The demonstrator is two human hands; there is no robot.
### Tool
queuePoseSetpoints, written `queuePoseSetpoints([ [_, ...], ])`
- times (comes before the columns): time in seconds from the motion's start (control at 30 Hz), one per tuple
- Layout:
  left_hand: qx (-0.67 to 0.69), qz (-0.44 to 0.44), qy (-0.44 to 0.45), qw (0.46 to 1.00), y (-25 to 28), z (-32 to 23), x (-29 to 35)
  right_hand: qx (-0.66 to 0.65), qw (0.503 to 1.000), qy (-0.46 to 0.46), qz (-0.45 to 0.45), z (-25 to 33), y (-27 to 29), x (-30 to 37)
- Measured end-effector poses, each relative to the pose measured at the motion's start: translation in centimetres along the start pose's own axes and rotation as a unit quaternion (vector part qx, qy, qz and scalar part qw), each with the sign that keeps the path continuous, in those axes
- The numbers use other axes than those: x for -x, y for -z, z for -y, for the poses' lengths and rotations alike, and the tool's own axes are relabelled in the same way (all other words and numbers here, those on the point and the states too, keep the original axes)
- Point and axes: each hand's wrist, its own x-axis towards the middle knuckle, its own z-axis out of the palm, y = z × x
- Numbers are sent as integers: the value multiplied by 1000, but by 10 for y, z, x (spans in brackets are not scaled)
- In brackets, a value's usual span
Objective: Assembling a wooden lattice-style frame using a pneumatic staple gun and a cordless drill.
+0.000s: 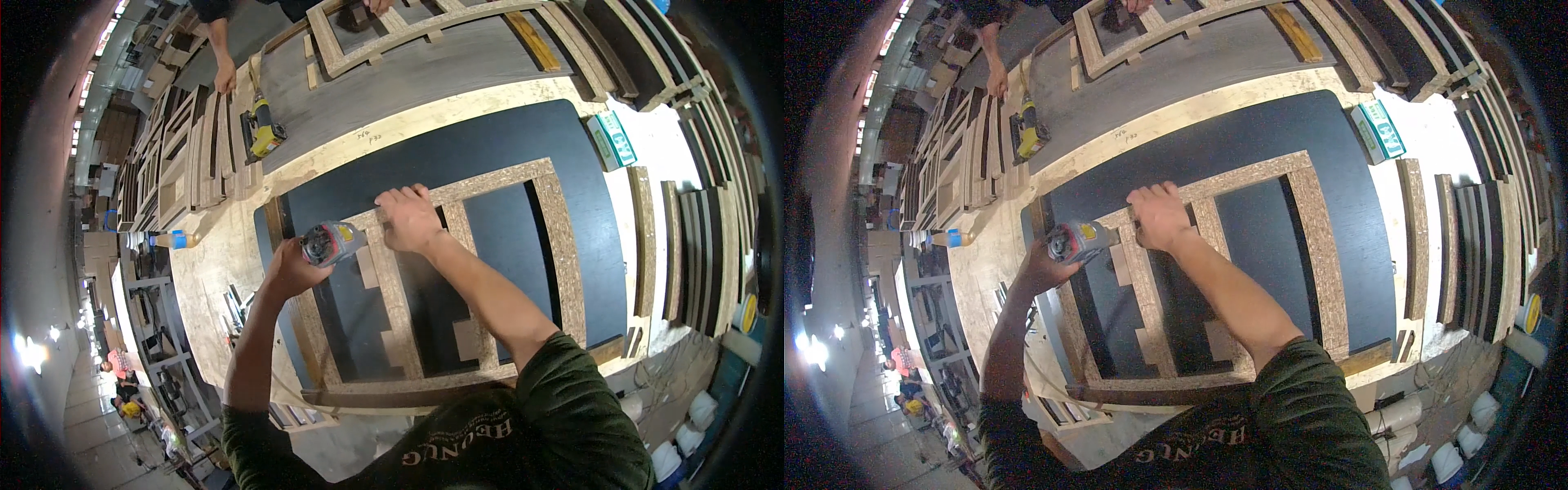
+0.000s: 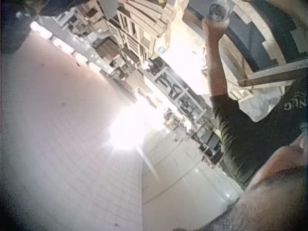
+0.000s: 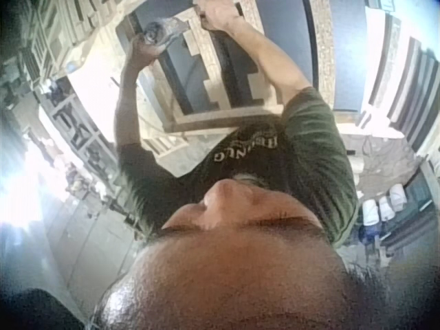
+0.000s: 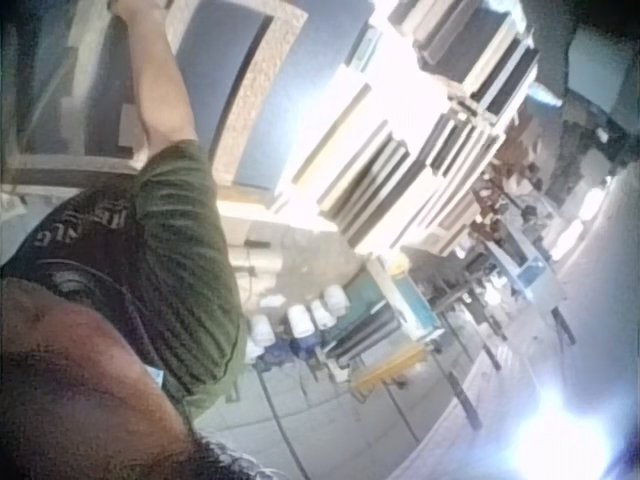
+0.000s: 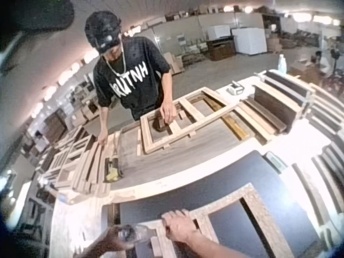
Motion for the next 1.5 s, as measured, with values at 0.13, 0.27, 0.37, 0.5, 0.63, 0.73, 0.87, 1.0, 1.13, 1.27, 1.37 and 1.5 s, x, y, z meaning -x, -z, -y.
queuePoseSetpoints([
  [0.13,14,-9,-38,999,-12,21,-13,6,1000,6,-25,4,-5,0],
  [0.27,13,20,25,999,-21,16,-27,-8,999,-32,5,7,0,3],
  [0.37,-27,18,60,998,-24,14,-33,-25,999,-26,-23,5,-4,5],
  [0.5,-6,28,-14,999,-24,14,-40,-25,999,-16,-34,1,-1,5],
  [0.63,13,28,-38,999,-25,23,-44,-25,999,-19,-17,3,0,1],
  [0.73,-34,63,42,997,-17,29,-40,-26,999,-17,-12,9,1,-3],
  [0.87,-85,73,123,986,-8,-18,-28,-7,1000,-25,9,4,-2,-1],
  [1.0,-106,51,79,990,-20,-25,41,6,999,-43,32,9,4,-1],
  [1.13,-123,146,132,973,-47,-59,113,24,997,-47,56,11,12,2],
  [1.27,-135,162,151,966,-94,-65,156,-16,997,-13,75,11,20,7],
  [1.37,-98,111,165,975,-109,-67,174,-22,998,36,43,2,35,43],
  [1.5,-72,42,177,981,-126,-62,186,-24,998,51,16,-6,70,100],
])
